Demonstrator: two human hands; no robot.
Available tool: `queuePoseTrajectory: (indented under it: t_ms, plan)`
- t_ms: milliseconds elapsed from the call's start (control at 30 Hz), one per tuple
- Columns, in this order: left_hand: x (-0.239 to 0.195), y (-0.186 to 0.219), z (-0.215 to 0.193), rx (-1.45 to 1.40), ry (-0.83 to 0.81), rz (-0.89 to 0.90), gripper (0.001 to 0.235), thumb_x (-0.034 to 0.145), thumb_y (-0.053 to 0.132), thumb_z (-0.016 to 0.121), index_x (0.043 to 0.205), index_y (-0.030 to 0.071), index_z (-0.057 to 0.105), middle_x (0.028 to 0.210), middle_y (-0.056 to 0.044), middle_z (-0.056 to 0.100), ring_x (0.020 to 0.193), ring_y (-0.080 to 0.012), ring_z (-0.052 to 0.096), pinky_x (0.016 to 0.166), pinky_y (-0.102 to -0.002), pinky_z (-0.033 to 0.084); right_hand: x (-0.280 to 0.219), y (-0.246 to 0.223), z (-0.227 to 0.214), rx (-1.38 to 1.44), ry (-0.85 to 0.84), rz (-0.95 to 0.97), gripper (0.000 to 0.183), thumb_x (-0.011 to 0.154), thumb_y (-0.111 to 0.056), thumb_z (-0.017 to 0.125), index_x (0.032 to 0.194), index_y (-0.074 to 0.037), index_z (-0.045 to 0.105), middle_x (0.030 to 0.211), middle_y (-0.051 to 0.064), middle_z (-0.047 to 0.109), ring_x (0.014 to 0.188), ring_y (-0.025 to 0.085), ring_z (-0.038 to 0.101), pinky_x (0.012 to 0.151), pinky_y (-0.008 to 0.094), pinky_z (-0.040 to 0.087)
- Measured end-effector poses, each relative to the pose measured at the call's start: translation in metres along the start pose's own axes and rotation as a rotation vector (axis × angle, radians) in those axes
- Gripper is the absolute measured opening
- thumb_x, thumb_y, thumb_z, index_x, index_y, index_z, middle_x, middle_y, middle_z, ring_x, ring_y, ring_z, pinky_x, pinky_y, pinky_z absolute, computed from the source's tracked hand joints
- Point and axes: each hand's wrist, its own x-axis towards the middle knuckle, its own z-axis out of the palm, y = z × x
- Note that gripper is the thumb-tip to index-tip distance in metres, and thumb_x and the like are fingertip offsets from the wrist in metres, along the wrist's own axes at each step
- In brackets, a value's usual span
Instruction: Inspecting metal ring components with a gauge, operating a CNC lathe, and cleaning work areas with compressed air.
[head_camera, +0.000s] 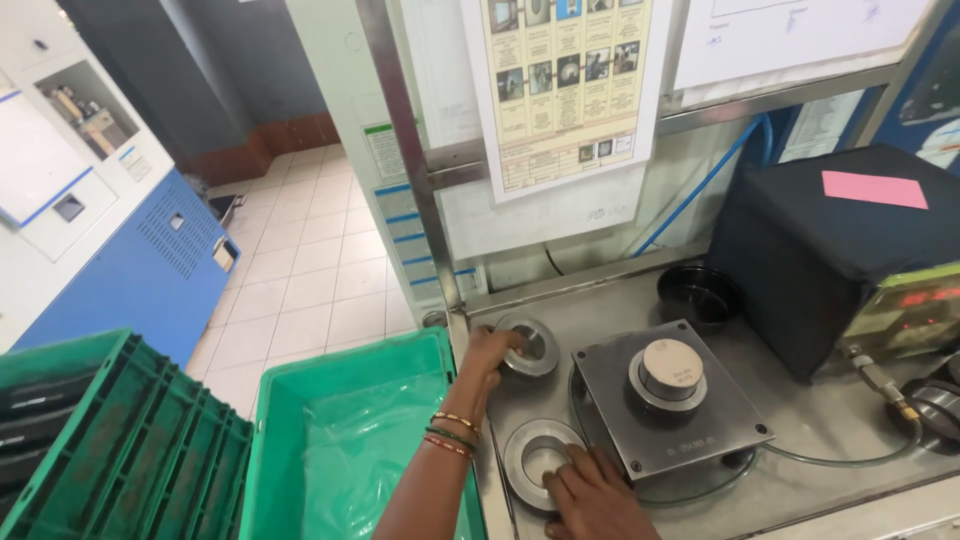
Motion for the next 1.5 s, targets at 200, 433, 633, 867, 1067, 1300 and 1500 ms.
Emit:
queuePoseTrajectory:
  t_ms: [200,433,633,867,1067,1300,1500]
  plan:
    - [0.003,0.000,0.000,0.742,0.057,0.292,0.053,0.084,0.030,0.084,0.113,-0.008,0.062,0.105,-0.026,0.067,0.096,-0.0345,0.067,0.080,-0.044,0.055,0.010,-0.009,-0.024,0.065,0.167,-0.137,0.047,0.079,-0.040,0.081,0.091,0.002,0.064,0.092,0.019,0.063,0.112,0.037,0.056,0.109,0.060,0.033]
    - [-0.030,0.013,0.009,1.215,0.174,0.578,0.044,0.086,0.037,0.076,0.104,-0.003,0.069,0.113,-0.026,0.065,0.108,-0.0459,0.062,0.091,-0.052,0.051,0.009,-0.010,-0.009,0.115,0.177,0.076,0.054,0.086,-0.055,0.076,0.087,-0.002,0.069,0.087,0.018,0.065,0.096,0.037,0.064,0.102,0.055,0.036]
    - [-0.055,0.035,0.008,1.281,0.088,0.469,0.042,0.087,0.038,0.076,0.104,-0.001,0.071,0.116,-0.025,0.064,0.109,-0.0428,0.064,0.093,-0.049,0.053,0.017,-0.028,-0.063,0.717,-0.036,0.692,0.053,0.079,-0.052,0.069,0.106,-0.007,0.075,0.071,0.015,0.069,0.070,0.024,0.070,0.072,0.040,0.053]
    - [-0.210,0.059,-0.050,0.990,0.085,0.158,0.062,0.084,0.063,0.062,0.089,0.005,0.081,0.078,-0.021,0.075,0.082,-0.0342,0.077,0.079,-0.043,0.058,0.006,0.039,0.053,0.672,-0.174,0.469,0.034,0.094,-0.041,0.064,0.112,-0.015,0.076,0.091,0.007,0.075,0.095,0.018,0.073,0.094,0.034,0.050]
    - [-0.110,-0.197,-0.127,0.368,0.131,-0.004,0.071,0.081,0.061,0.069,0.097,-0.008,0.080,0.081,-0.022,0.080,0.083,-0.0283,0.077,0.079,-0.036,0.058,0.015,0.015,0.037,0.151,0.155,0.040,0.028,0.095,-0.024,0.062,0.118,-0.010,0.071,0.113,0.008,0.070,0.114,0.025,0.063,0.107,0.053,0.032]
    - [-0.238,0.022,0.003,-0.341,-0.069,-0.262,0.064,0.082,0.039,0.075,0.120,-0.013,0.073,0.107,-0.023,0.079,0.096,-0.0291,0.077,0.083,-0.038,0.059,0.012,-0.020,-0.077,-0.115,0.356,-0.076,0.022,0.091,-0.023,0.061,0.106,-0.012,0.072,0.106,0.003,0.071,0.111,0.018,0.066,0.105,0.052,0.037]
    - [-0.239,0.031,0.058,-1.281,-0.992,-0.307,0.044,0.109,0.033,0.061,0.124,-0.008,0.058,0.102,-0.020,0.067,0.082,-0.0276,0.069,0.075,-0.041,0.058,-0.021,-0.005,-0.187,0.435,0.830,0.112,0.045,0.095,-0.045,0.062,0.110,-0.004,0.072,0.126,0.013,0.069,0.124,0.028,0.067,0.106,0.042,0.050]
